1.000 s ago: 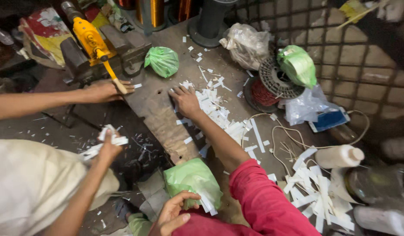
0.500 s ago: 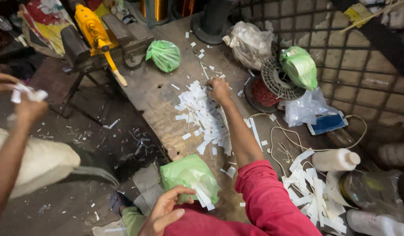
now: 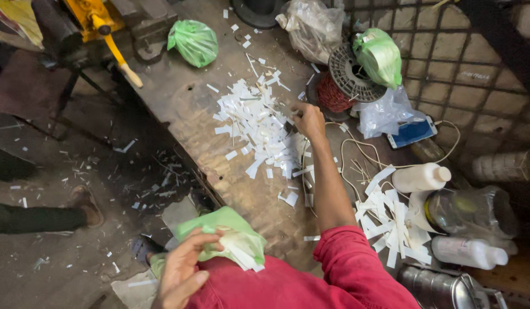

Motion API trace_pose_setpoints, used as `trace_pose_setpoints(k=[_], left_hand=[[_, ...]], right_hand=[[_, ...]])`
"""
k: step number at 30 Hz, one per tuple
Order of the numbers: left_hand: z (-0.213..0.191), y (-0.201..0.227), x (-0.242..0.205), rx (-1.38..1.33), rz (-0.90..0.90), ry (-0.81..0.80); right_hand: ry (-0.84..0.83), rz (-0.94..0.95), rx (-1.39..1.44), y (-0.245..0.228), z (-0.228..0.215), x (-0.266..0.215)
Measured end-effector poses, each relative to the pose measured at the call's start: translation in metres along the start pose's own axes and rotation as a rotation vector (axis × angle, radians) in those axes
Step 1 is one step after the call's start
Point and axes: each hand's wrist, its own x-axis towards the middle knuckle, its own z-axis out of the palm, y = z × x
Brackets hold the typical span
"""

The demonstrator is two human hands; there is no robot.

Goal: The person picks up small white plastic strips from a table and places them into a green plastic bag. Another person works nearby, also handling the strips. The task involves repetitive sorting of the strips into the bag.

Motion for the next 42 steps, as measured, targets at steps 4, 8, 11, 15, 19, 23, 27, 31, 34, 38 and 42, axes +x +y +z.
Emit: trace_pose_setpoints(k=[4,8,11,15,19,23,27,31,34,38,42], left_hand=[[-0.009,0.0,-0.027,-0.16,-0.038,0.171],[-0.015,0.001,-0.037,-0.046,0.008,0.172],[-0.009,0.007,-0.035,-0.043,0.016,0.225],[0.007,0.022,-0.023,-0.114,0.001,0.236],[0.023,0.027,-0.004,-0.132,0.047,0.139],[0.03,0.022,0.016,-0.235,0.031,0.138],[0.022,0.006,0.036,-0.215,0.046,0.134],[0.019,-0.004,0.031,-0.142,0.001,0.112],[0.014,-0.004,0.024,-0.074,0.004,0.089],[0.007,-0.004,0.011,-0.124,0.02,0.123],[-0.004,-0.006,-0.002,-0.122,0.055,0.153]], right_hand=[[0.078,-0.045,0.031,-0.004,0.0,-0.026],[0.121,0.02,0.1,-0.017,0.004,-0.043],[0.224,0.024,0.126,-0.038,-0.007,-0.055],[0.162,-0.108,0.524,-0.094,-0.035,-0.103],[-0.333,-0.747,0.753,-0.149,-0.053,-0.188],[-0.388,-0.852,0.524,-0.15,-0.042,-0.182],[0.039,-0.17,0.439,-0.085,-0.007,-0.082],[0.134,-0.101,0.047,-0.021,0.043,-0.031],[0.097,-0.104,0.093,0.003,0.066,-0.02],[-0.078,0.104,0.198,0.018,0.065,-0.003],[-0.113,-0.209,0.26,0.005,0.061,0.021]])
